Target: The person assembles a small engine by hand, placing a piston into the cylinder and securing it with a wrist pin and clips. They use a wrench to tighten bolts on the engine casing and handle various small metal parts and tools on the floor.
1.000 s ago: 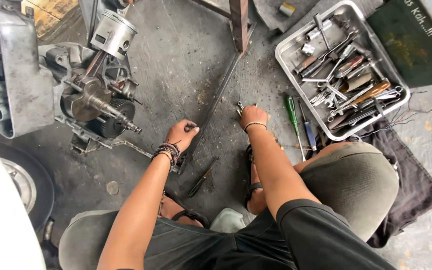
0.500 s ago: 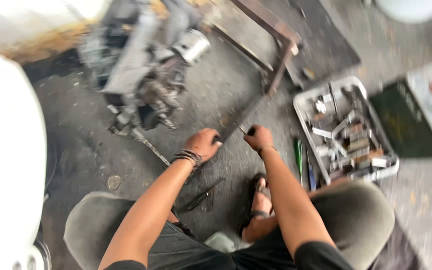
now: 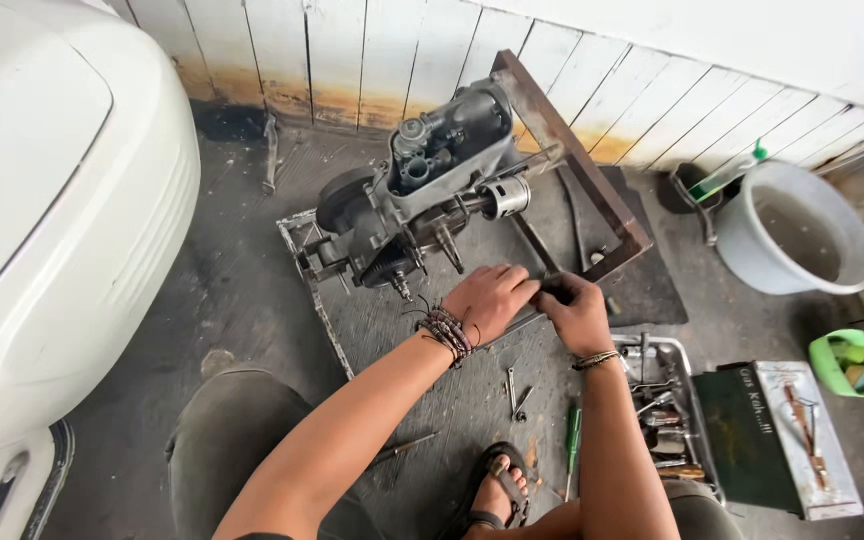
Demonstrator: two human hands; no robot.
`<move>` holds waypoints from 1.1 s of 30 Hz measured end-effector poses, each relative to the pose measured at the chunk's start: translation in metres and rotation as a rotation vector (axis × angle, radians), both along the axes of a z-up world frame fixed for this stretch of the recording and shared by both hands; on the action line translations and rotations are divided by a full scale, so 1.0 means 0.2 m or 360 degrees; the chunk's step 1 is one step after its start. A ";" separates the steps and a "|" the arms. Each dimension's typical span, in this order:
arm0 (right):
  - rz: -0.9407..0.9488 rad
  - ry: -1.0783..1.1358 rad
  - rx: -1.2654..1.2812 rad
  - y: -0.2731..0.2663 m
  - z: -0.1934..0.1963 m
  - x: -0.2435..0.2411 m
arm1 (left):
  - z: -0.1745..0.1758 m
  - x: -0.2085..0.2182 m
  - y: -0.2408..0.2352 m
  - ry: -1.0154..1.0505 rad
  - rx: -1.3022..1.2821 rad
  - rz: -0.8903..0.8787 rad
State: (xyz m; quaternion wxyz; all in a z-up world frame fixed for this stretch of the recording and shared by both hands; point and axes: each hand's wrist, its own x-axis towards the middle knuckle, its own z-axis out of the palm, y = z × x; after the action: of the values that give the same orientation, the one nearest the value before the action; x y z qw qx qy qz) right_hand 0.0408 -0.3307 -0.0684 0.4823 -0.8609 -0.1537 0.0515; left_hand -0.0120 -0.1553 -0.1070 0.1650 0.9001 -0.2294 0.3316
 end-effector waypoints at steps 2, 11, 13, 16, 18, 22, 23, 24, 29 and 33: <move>-0.0002 -0.0118 0.0061 0.05 0.11 -0.01 | 0.12 0.01 0.03 -0.0125 -0.0047 0.0049; 0.0143 -0.0798 0.0536 0.56 0.60 -0.06 | 0.64 0.01 0.43 -0.0236 -0.0417 0.0222; 0.0214 -0.0932 0.0492 0.70 0.63 -0.04 | 0.70 0.00 0.54 -0.0139 -0.0716 0.0174; 0.0256 -0.0924 0.0333 0.86 0.72 -0.04 | 0.65 0.01 0.64 -0.0176 -0.1041 0.0316; 0.0267 -0.0967 0.0290 0.94 0.73 -0.02 | 0.65 0.00 0.72 -0.0165 -0.1094 0.0385; 0.0266 -0.0960 0.0298 0.99 0.61 0.13 | 0.65 -0.07 0.84 0.0066 -0.1151 0.0538; 0.0272 -0.0962 0.0298 1.01 0.62 0.10 | 0.64 -0.07 0.86 0.0062 -0.1153 0.0542; 0.0298 -0.0956 0.0315 1.03 0.64 0.08 | 0.63 -0.07 0.88 0.0211 -0.1110 0.0548; 0.0308 -0.0927 0.0313 1.06 0.56 0.12 | 0.59 -0.05 0.91 0.0322 -0.0982 0.0482; 0.0328 -0.1052 0.0320 1.09 0.57 0.10 | 0.56 -0.02 0.92 0.0215 -0.0925 0.0434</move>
State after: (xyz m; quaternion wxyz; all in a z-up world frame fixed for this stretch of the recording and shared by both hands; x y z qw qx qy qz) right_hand 0.0604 -0.1136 0.0458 0.4810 -0.7594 -0.3916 -0.1968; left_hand -0.0153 0.0291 0.0052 0.3838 0.8578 0.0090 0.3419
